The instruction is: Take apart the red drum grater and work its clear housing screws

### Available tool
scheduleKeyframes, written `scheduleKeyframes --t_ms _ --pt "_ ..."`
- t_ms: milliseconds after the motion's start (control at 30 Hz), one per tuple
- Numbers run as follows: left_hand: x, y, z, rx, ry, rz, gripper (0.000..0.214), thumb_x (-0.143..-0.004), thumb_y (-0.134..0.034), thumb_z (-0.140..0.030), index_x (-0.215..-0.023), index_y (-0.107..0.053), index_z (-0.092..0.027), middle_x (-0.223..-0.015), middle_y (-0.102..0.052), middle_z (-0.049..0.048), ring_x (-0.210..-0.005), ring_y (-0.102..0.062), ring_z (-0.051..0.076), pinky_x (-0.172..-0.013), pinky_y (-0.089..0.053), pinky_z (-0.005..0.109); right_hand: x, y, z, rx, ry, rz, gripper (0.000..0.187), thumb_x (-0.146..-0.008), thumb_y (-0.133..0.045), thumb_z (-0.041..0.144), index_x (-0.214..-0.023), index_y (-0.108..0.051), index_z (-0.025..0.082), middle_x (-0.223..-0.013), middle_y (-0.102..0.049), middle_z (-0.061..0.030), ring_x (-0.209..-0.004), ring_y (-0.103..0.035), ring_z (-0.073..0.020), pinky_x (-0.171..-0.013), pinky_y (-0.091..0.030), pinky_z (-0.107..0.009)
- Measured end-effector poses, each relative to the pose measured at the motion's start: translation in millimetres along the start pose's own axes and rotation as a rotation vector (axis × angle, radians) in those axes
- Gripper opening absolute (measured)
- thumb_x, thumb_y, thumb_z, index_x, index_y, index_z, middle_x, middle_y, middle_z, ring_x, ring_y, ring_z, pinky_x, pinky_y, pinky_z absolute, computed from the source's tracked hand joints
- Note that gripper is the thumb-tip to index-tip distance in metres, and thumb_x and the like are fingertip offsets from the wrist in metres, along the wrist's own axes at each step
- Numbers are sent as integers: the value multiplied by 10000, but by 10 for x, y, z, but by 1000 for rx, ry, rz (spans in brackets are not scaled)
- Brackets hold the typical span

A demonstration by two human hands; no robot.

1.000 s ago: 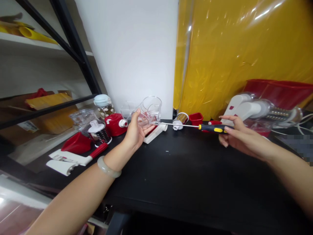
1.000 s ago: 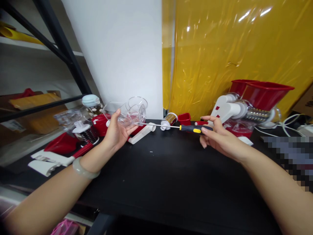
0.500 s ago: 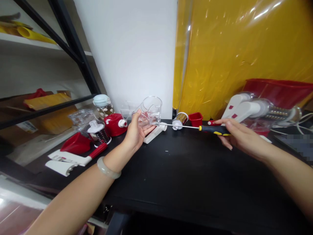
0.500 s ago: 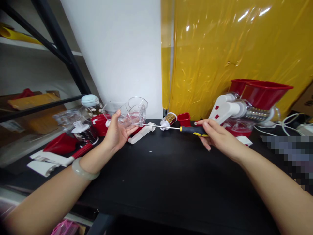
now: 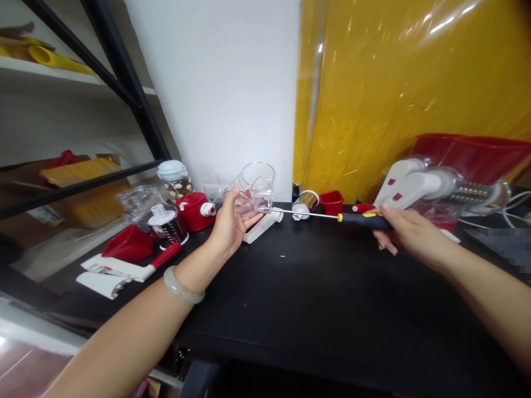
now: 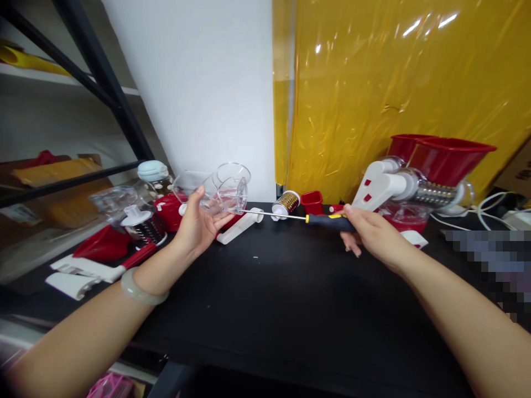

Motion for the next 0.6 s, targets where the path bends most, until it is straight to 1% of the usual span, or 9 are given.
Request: scheduleKeyframes --t_ms 67,100,167,267,300,400,467,533,600 --pt "-6 2 1 -2 0 2 438 -853 -706 -519 -1155 -592 -224 -1089 -750 95 -984 -753 266 -923 -600 415 22 -31 46 -189 40 21 506 -814 -671 715 -1053 -537 290 -579 -576 72 -469 -499 -142 -565 -497 -326" --pt "-10 5 3 -3 2 1 444 -860 -697 -521 -1176 -584 -231 -1082 -752 91 -973 -756 259 -920 -601 410 32 -42 62 -263 54 41 533 -782 -751 644 -1128 -498 327 -633 -591 86 -505 -523 -144 -586 -509 -326" --pt "-15 12 10 -7 12 -5 466 -875 -675 -528 -1225 -560 -242 -1069 -754 89 -953 -759 245 -911 -604 394 46 -45 89 -305 82 78 575 -743 -831 540 -1158 -479 354 -708 -617 87 -575 -567 -146 -625 -517 -322" --pt "-14 19 15 -17 20 -15 484 -889 -656 -526 -1260 -545 -236 -1062 -751 93 -944 -758 236 -910 -602 385 41 -18 110 -171 120 101 425 -801 -744 628 -963 -568 277 -662 -622 54 -556 -560 -138 -614 -497 -310" --pt "-12 16 14 -19 19 -13 485 -888 -655 -527 -1258 -548 -232 -1066 -749 94 -947 -757 237 -913 -600 387 33 -12 103 -115 116 103 440 -830 -684 678 -869 -580 252 -606 -612 39 -524 -546 -139 -593 -483 -309" --pt "-9 -3 19 -27 21 10 485 -874 -670 -533 -1236 -556 -231 -1089 -747 93 -955 -756 244 -917 -599 394 6 4 25 76 43 81 610 -895 -492 773 -637 -555 224 -409 -528 -11 -443 -515 -153 -546 -438 -315" --pt "-15 -4 17 -25 17 17 472 -870 -681 -529 -1218 -555 -236 -1093 -748 86 -952 -757 243 -903 -604 392 2 13 -22 135 -10 49 670 -898 -418 810 -604 -544 221 -397 -534 -35 -424 -510 -157 -532 -431 -320" --pt "-27 4 13 -18 11 17 454 -877 -676 -527 -1201 -563 -229 -1084 -749 87 -949 -756 243 -893 -607 391 10 -7 -21 37 -15 38 615 -873 -468 814 -765 -596 223 -493 -601 -12 -430 -510 -150 -533 -456 -320" --pt "-41 16 16 -10 15 13 464 -884 -665 -535 -1213 -568 -222 -1066 -752 93 -944 -757 246 -902 -604 403 29 -46 32 -151 32 59 523 -814 -635 756 -1022 -574 280 -587 -619 51 -471 -523 -147 -565 -499 -318"
Point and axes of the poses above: each hand's wrist, its own x-axis away from the middle knuckle, its own y-axis out of the back of the hand, z = x × y, the point moved 9 cm from there along -x, towards the middle knuckle
